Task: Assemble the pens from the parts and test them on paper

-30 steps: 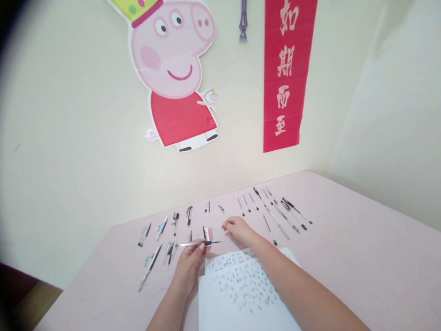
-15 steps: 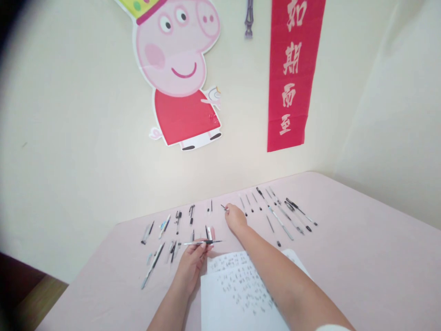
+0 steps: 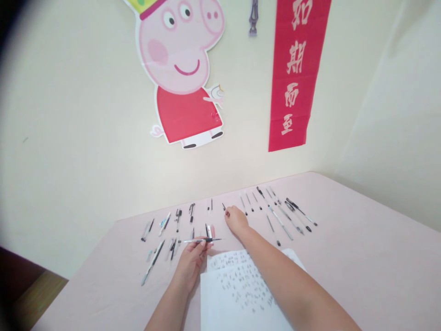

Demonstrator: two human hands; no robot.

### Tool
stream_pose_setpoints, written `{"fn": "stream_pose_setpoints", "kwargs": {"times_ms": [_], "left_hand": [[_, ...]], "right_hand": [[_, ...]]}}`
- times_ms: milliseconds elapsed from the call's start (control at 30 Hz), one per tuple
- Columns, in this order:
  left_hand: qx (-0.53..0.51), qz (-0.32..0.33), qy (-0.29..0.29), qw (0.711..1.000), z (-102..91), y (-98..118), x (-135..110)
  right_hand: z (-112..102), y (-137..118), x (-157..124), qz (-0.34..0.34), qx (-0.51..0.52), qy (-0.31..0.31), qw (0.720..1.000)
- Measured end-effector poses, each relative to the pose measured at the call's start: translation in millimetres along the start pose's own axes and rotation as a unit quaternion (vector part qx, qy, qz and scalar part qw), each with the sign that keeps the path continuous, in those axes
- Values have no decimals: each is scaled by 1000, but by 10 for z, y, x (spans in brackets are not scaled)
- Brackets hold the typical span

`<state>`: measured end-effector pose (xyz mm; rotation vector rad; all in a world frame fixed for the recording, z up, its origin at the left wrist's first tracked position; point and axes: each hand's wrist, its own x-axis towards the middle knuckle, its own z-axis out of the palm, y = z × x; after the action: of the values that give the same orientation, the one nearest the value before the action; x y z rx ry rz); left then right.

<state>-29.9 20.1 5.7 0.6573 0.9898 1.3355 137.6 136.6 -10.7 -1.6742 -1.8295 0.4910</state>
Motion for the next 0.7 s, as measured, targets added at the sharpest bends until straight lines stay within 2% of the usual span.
{"fn": "stream_pose_setpoints", "kwargs": {"times_ms": [333,400,500,567,700], "left_hand": [[-12,-1,3,1000,-16,-23,33],[-11,4,8,1000,-10,-26,35],[-18,12,9,1000,-9,-30,38],[-24,18,9,999,-13,-28,42],[-39,19,27,999,-19,-16,46]], "right_hand": [[-158,14,-404,16,159,-78,984],[-181,-3,-513,31,231,-115,966],[-221,-32,-643,63,368,-175,911],[-252,-45,-693,65,419,-191,885],[-293,-47,-720,54,451,-189,870]]}}
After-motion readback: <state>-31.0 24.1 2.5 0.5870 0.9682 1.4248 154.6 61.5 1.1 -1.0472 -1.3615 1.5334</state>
